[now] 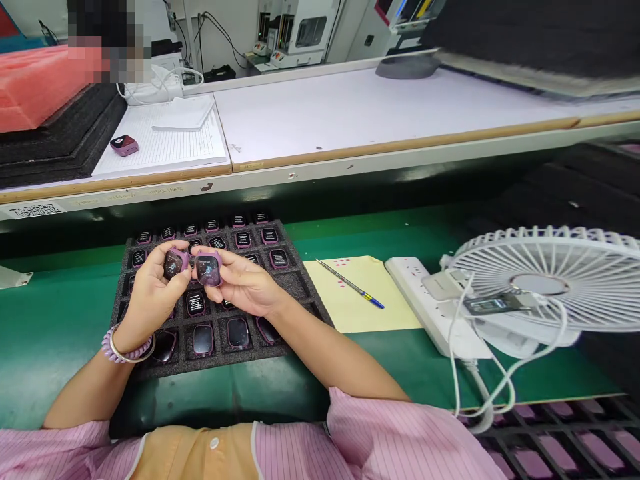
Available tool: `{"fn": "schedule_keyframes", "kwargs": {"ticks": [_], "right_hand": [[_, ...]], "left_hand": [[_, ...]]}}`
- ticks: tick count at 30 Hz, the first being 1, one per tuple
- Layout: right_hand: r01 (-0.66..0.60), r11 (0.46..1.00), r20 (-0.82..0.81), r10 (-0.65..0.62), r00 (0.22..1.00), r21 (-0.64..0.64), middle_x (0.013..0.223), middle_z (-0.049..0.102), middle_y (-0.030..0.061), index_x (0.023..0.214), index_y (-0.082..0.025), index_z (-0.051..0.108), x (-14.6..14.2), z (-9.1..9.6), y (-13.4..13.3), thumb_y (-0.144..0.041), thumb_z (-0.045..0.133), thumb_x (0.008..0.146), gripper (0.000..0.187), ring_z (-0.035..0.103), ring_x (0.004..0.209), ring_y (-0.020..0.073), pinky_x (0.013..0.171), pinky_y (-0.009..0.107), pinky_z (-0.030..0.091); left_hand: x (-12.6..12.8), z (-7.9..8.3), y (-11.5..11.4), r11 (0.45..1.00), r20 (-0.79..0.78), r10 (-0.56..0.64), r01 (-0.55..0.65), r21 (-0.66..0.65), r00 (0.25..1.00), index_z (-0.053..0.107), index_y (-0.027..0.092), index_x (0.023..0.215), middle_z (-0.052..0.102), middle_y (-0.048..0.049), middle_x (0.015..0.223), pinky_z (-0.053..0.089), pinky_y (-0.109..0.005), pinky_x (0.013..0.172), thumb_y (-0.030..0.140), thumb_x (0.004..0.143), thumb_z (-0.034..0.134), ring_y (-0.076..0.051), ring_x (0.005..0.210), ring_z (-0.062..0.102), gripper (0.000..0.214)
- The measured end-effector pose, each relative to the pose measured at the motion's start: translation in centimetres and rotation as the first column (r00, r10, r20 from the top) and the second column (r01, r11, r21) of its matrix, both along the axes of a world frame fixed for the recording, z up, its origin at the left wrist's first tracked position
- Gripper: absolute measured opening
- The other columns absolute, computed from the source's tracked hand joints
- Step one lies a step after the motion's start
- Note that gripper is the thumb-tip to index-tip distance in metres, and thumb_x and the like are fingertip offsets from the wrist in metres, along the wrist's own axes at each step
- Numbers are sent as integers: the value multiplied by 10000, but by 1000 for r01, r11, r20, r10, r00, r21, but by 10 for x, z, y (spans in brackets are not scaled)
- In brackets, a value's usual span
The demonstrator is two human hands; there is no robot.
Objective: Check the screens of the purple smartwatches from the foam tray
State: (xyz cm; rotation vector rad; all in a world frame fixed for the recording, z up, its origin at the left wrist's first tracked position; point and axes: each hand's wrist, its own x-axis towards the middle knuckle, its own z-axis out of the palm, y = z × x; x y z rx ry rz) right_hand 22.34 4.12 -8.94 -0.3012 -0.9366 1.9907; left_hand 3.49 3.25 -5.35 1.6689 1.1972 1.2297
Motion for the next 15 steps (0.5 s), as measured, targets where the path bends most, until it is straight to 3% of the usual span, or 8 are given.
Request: {"fn": "schedule_keyframes", "kwargs": {"ticks": [10, 15], "right_hand": [[23, 1000, 10, -23, 1000, 7, 1077, 712, 78, 1351, -184, 669, 2, -2, 2, -450, 933, 843, 632, 532, 628, 107, 605, 270, 452], [8, 1000, -17, -8, 1000, 4, 1049, 716, 56, 1303, -198, 680, 1, 1, 1, -431, 950, 835, 588, 531, 622, 101, 602, 263, 440]], "left_hand": [[-1, -1, 2, 997, 28, -20, 22, -75, 999, 657, 191, 1208, 739, -81, 1192, 532, -367, 1040, 298, 812, 667, -217, 1108, 694, 410], [-1, 1, 2, 998, 9, -25, 25, -58, 1000, 657, 188, 1205, 741, -73, 1169, 541, -346, 1015, 293, 821, 666, -207, 1076, 698, 398]]}}
